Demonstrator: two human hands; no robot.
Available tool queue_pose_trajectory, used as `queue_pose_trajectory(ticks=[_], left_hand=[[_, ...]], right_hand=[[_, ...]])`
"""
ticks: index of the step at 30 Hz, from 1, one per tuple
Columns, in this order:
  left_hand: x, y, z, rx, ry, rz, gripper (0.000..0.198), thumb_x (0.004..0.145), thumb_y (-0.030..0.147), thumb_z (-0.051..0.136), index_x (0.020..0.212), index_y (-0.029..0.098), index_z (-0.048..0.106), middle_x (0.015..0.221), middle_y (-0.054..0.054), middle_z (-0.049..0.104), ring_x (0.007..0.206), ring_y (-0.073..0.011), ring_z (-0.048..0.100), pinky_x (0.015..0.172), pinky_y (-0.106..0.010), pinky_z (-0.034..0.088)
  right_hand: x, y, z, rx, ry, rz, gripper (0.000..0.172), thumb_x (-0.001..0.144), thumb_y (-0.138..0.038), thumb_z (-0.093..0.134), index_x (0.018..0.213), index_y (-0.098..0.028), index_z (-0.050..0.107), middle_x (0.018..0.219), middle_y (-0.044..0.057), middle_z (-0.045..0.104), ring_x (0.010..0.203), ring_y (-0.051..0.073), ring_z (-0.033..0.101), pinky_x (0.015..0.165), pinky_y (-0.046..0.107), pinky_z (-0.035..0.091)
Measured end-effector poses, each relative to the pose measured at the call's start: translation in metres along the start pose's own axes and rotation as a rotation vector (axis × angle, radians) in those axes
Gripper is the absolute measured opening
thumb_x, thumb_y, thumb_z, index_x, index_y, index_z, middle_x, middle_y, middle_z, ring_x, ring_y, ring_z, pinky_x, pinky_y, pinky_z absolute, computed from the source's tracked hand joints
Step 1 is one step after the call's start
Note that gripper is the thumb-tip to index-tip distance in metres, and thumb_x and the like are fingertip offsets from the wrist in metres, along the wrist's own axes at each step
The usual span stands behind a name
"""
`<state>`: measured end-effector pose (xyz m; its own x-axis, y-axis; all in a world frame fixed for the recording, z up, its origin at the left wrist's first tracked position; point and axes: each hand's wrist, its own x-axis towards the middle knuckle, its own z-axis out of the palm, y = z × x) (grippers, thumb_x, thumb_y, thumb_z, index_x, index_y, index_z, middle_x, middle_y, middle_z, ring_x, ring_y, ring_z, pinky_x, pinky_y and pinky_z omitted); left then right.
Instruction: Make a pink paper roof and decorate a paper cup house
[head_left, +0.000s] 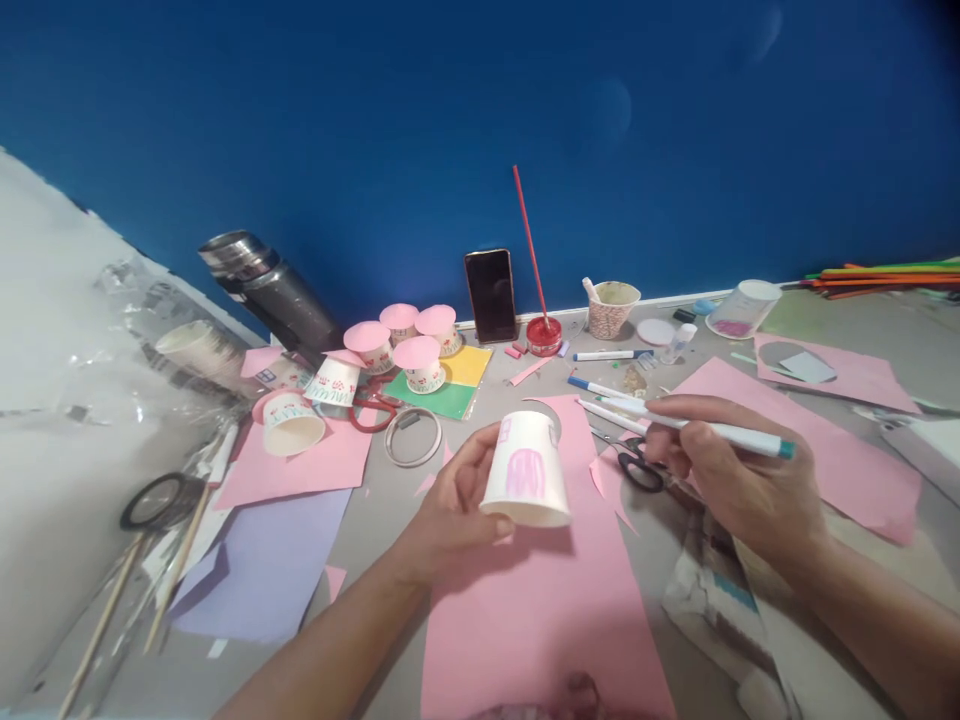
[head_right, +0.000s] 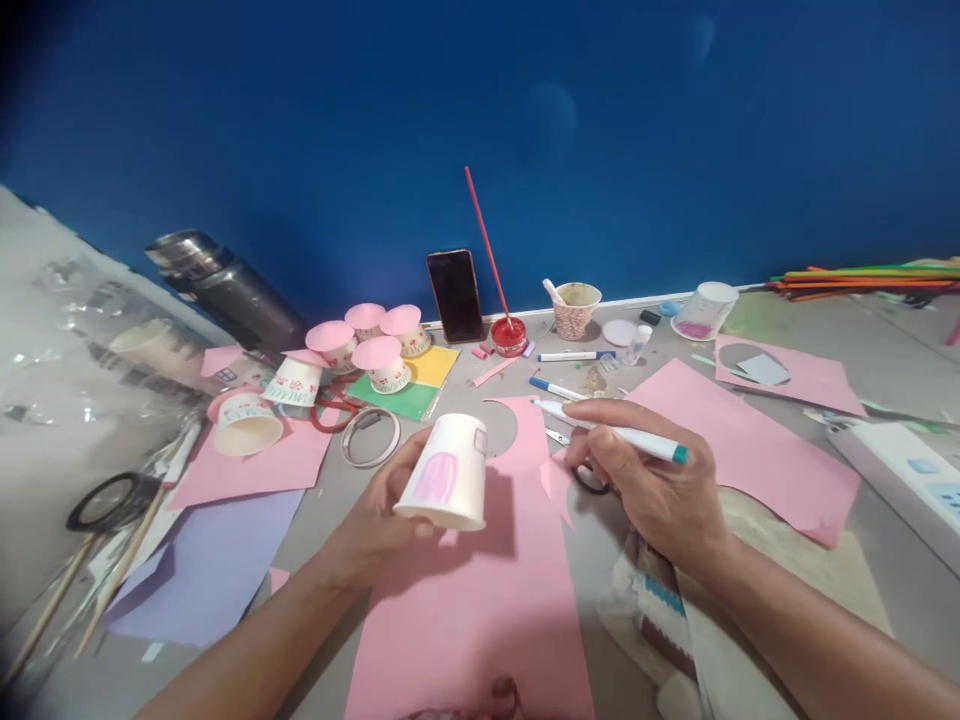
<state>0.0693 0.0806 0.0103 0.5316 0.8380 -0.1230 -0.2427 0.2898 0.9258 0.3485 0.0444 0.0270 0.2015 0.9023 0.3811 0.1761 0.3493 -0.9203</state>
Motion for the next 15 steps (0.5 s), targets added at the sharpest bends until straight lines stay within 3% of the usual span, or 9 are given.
queue_pose_trajectory(ticks=[2,6,8,10,12,15], left_hand=[[-0.002,0.001,-0.001,-0.086,-0.018,-0.085,0.095,0.059,0.032,0.097,0.146,0.029,0.057,0.131,-0.012,0.071,0.109,-0.0306,0.071,0.081,-0.035,0.058],[-0.002,-0.001,-0.003,-0.057,-0.037,-0.076,0.102,0.056,0.043,0.099,0.148,0.029,0.057,0.136,-0.015,0.069,0.117,-0.0358,0.070,0.091,-0.047,0.059],[0.000,-0.003,-0.004,-0.007,-0.045,-0.068,0.102,0.059,0.050,0.097,0.150,0.029,0.055,0.137,-0.016,0.069,0.116,-0.0368,0.070,0.091,-0.051,0.059],[0.001,-0.005,-0.004,0.062,-0.049,-0.044,0.100,0.062,0.053,0.095,0.150,0.029,0.053,0.136,-0.017,0.068,0.112,-0.0362,0.071,0.086,-0.050,0.061],[0.002,-0.008,-0.002,0.200,-0.025,0.073,0.089,0.067,0.047,0.092,0.145,0.029,0.053,0.135,-0.016,0.066,0.112,-0.0342,0.070,0.085,-0.047,0.061],[0.001,-0.011,0.001,0.616,0.076,0.354,0.074,0.072,0.023,0.082,0.139,0.029,0.052,0.136,-0.012,0.060,0.123,-0.0316,0.062,0.099,-0.048,0.056]], right_hand=[[0.000,-0.001,0.003,0.037,-0.028,0.049,0.021,0.104,-0.041,0.062,0.114,-0.031,0.077,0.080,0.001,0.080,0.053,0.012,0.061,0.047,0.024,0.053],[-0.001,-0.004,0.008,-0.053,-0.155,0.091,0.024,0.095,-0.034,0.074,0.118,-0.029,0.074,0.102,0.006,0.084,0.075,0.019,0.077,0.065,0.030,0.065],[-0.001,-0.004,0.009,-0.092,-0.175,0.076,0.024,0.094,-0.032,0.075,0.117,-0.027,0.074,0.099,0.006,0.085,0.081,0.021,0.079,0.068,0.029,0.066],[-0.002,-0.005,0.007,-0.086,-0.128,0.038,0.017,0.098,-0.033,0.069,0.112,-0.025,0.076,0.085,0.005,0.083,0.071,0.019,0.077,0.061,0.027,0.063],[-0.001,-0.005,0.004,-0.065,-0.059,-0.017,0.019,0.101,-0.037,0.066,0.103,-0.024,0.080,0.071,0.003,0.079,0.059,0.017,0.072,0.055,0.027,0.060],[-0.001,-0.009,0.000,-0.082,-0.003,-0.081,0.023,0.101,-0.039,0.066,0.096,-0.024,0.082,0.067,0.003,0.076,0.059,0.018,0.072,0.054,0.029,0.059]])
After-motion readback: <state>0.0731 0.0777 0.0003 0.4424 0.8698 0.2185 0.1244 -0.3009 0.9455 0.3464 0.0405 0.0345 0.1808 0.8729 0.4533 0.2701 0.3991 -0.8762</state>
